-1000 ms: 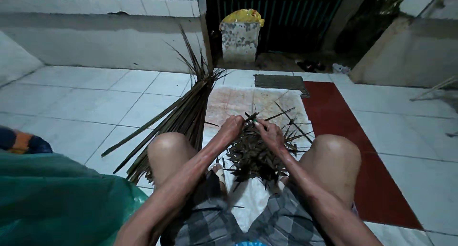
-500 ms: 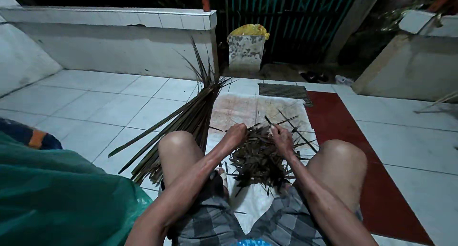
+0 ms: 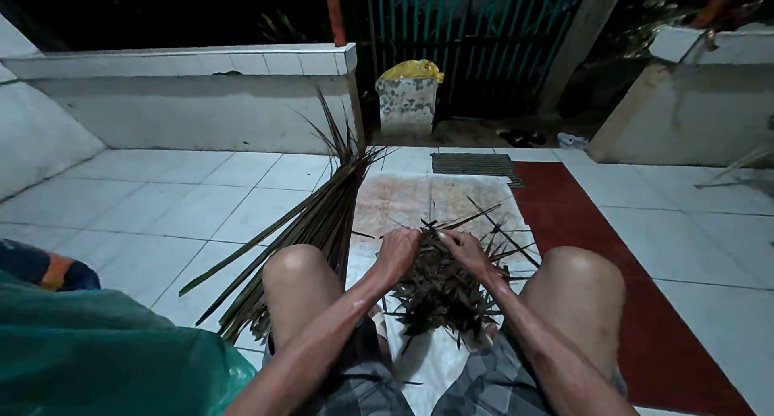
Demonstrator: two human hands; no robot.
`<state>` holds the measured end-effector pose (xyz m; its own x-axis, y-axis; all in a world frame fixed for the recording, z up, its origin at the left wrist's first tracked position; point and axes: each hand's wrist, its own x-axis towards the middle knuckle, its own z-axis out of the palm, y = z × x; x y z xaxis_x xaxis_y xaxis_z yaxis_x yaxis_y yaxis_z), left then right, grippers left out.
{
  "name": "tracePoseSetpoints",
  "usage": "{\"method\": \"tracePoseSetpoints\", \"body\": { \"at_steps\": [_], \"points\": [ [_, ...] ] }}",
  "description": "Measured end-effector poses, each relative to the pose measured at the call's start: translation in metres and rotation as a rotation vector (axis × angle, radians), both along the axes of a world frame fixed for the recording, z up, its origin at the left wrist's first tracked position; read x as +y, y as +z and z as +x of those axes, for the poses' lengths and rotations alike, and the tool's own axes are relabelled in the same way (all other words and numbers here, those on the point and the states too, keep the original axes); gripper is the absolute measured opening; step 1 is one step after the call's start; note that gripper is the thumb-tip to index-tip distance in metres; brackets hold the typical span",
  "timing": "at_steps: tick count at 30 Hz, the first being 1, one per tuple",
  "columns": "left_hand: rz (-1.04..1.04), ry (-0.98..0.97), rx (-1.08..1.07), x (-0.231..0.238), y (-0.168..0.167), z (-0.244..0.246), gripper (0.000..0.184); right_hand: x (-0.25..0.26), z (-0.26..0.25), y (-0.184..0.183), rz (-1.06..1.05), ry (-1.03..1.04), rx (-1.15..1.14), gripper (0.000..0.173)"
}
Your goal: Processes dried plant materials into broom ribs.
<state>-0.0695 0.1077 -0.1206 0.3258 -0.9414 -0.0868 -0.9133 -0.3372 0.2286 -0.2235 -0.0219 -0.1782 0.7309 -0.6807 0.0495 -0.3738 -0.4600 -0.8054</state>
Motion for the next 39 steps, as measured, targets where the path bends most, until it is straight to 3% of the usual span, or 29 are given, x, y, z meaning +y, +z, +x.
{"method": "tracePoseSetpoints", "body": {
  "at_steps": [6, 14, 20, 25, 30, 39],
  "points": [
    [-0.019, -0.031, -0.097, 0.006, 0.001, -0.01, 0.03, -0.002, -0.001, 0.001, -0.014, -0.057, 0.054, 0.042],
    [-0.051, -0.012, -0.122, 0.015, 0.001, -0.007, 0.03, -0.027, -0.014, -0.006, -0.026, -0.319, 0.078, 0.041],
    [-0.117, 0.004, -0.179, 0.014, -0.003, -0.006, 0.029, -0.014, -0.014, 0.001, 0.031, -0.043, -0.084, 0.042],
    [-0.096, -0.004, -0.174, 0.012, 0.0, -0.011, 0.029, -0.002, -0.007, 0.007, 0.024, 0.061, -0.056, 0.041],
    [-0.029, 0.011, -0.16, 0.016, 0.009, -0.021, 0.031, -0.003, -0.007, 0.002, -0.033, -0.04, 0.0, 0.037],
    [-0.1, -0.052, -0.268, 0.017, -0.003, -0.016, 0.027, -0.021, -0.016, -0.003, 0.078, -0.233, 0.12, 0.039]
  ]
}}
